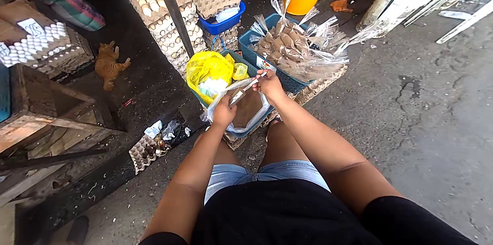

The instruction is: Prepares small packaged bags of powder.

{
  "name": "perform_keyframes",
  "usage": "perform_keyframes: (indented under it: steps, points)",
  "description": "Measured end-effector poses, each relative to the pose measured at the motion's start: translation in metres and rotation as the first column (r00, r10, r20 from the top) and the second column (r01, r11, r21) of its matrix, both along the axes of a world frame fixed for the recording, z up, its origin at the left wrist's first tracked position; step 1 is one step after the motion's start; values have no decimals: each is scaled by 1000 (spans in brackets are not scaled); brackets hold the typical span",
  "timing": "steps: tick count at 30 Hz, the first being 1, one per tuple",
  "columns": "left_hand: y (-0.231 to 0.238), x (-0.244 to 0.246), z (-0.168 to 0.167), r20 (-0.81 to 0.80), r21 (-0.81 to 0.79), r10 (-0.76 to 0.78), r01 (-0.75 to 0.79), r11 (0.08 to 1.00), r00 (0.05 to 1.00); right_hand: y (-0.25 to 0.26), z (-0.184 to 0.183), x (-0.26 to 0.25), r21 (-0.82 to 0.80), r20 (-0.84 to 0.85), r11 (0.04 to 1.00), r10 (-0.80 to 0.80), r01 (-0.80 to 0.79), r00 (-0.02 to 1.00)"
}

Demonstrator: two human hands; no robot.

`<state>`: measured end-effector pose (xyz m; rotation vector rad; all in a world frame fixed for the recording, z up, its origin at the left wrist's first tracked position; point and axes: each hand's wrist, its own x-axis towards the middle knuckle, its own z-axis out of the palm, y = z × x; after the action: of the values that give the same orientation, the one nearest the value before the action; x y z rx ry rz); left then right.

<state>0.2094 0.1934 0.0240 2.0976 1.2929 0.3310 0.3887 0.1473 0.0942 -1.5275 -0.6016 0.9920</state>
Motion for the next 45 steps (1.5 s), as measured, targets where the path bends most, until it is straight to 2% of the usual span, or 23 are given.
perform_keyframes:
  steps: [2,4,7,9,10,12,15,18,20,22,25,27,31,35,40,43,45]
  points:
    - [0,-1,0,23,-5,4,-3,1000,1000,-5,-1,-12,47,-8,996,83,-82,997]
    - [1,-2,-2,81,10,9,-9,1000,997,-11,0,-16,160,67,981,99,-109,993]
    - [3,-3,-5,159,34,24,-30,999,987,-19,2,-4,384,255,921,-46,-57,966]
    - [3,-4,-6,207,36,43,-51,998,977,-25,0,6,456,280,890,-154,10,948]
    - [3,-5,-7,245,23,60,-68,997,968,-31,-5,9,440,283,897,-186,45,941]
    - [5,-4,-9,373,-20,111,-111,994,921,-46,-20,10,277,326,958,-169,77,930]
    - [3,0,-7,590,-168,230,-162,972,774,-63,-51,8,-57,461,998,35,-10,887]
    - [-10,5,7,703,-283,316,-157,946,637,-73,-55,-3,-281,625,955,253,-89,739]
    - [-15,8,19,758,-329,324,-97,939,566,-73,-54,-8,-341,699,936,316,-89,641]
    - [-16,9,32,792,-373,331,-22,928,512,-75,-54,-8,-351,739,935,315,-58,596]
    - [-7,10,58,766,-449,366,33,893,528,-83,-57,-3,-259,771,966,202,7,603]
    - [7,13,74,792,-437,360,45,898,493,-92,-59,-2,-201,765,979,144,20,627]
    - [28,16,108,796,-306,235,37,951,557,-109,-64,0,-170,746,985,115,22,656]
    - [43,16,143,719,-227,166,3,974,675,-122,-62,2,-181,727,983,124,13,675]
    - [49,13,179,585,-22,51,-48,999,810,-131,-54,1,-210,700,978,149,2,698]
    - [43,10,186,463,194,-121,33,980,878,-128,-48,1,-213,682,976,185,-50,707]
    - [29,13,182,338,241,-213,134,961,917,-126,-43,-2,-188,650,974,219,-125,727]
